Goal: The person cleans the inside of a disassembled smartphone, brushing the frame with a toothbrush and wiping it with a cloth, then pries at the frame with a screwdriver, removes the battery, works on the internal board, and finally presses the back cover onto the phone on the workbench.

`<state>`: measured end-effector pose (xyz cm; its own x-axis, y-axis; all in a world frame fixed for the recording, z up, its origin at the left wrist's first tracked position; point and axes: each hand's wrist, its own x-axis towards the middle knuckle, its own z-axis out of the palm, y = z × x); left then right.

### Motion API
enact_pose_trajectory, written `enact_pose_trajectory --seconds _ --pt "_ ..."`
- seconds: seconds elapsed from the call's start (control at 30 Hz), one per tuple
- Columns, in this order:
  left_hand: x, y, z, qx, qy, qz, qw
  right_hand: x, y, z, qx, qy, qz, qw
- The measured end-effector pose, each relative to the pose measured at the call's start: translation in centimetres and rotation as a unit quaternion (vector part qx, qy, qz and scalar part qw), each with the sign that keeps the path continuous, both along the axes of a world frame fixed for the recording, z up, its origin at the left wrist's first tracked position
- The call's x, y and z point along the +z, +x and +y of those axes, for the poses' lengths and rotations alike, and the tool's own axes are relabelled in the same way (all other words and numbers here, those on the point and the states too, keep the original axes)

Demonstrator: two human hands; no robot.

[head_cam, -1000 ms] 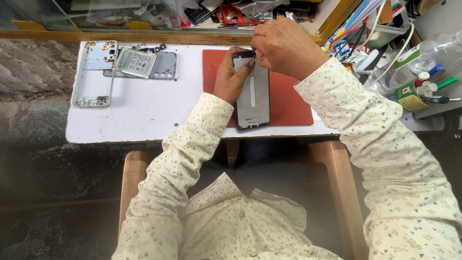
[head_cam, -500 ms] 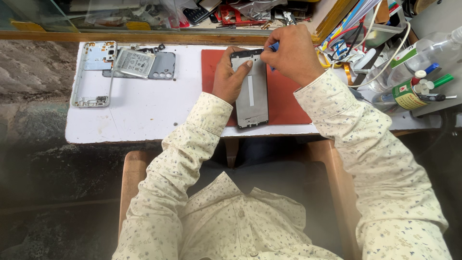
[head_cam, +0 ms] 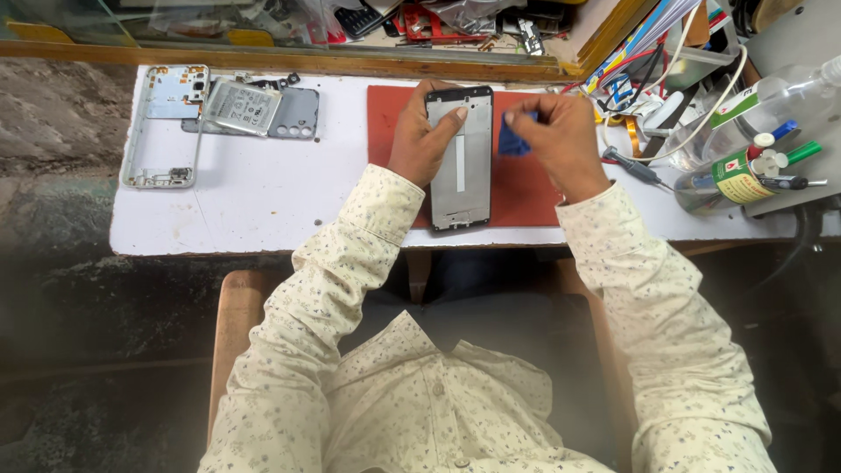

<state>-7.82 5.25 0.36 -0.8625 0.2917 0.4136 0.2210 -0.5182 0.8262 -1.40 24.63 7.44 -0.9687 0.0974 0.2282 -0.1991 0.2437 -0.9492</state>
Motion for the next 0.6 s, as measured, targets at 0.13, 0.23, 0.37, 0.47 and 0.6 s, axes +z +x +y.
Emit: enact_pose_trajectory --seconds 0.13,0.23,0.37,0.47,0.6 --pt "-0.1 0.0 -0.1 0.008 0.005 0.002 1.000 1.9 -1.3 -1.3 -0.012 0.094 0.044 0.995" --pt "-0.1 0.0 -0.1 0.013 0.000 0.001 1.000 2.8 -2.1 -2.1 -0.042 0.169 0.069 0.982" --pt "-0.1 0.0 -0.1 0.030 -0.019 0.013 0.999 3.0 -2.5 -2.5 -0.068 0.232 0.098 0.965" --pt "-0.2 0.1 -0.1 0.041 -0.028 0.016 0.999 2.5 -2.6 -2.8 -0.087 0.264 0.121 0.953" --pt "-0.1 0.1 -0.1 0.039 -0.025 0.004 0.999 1.7 -2.3 -3.0 -0.085 0.223 0.099 0.966"
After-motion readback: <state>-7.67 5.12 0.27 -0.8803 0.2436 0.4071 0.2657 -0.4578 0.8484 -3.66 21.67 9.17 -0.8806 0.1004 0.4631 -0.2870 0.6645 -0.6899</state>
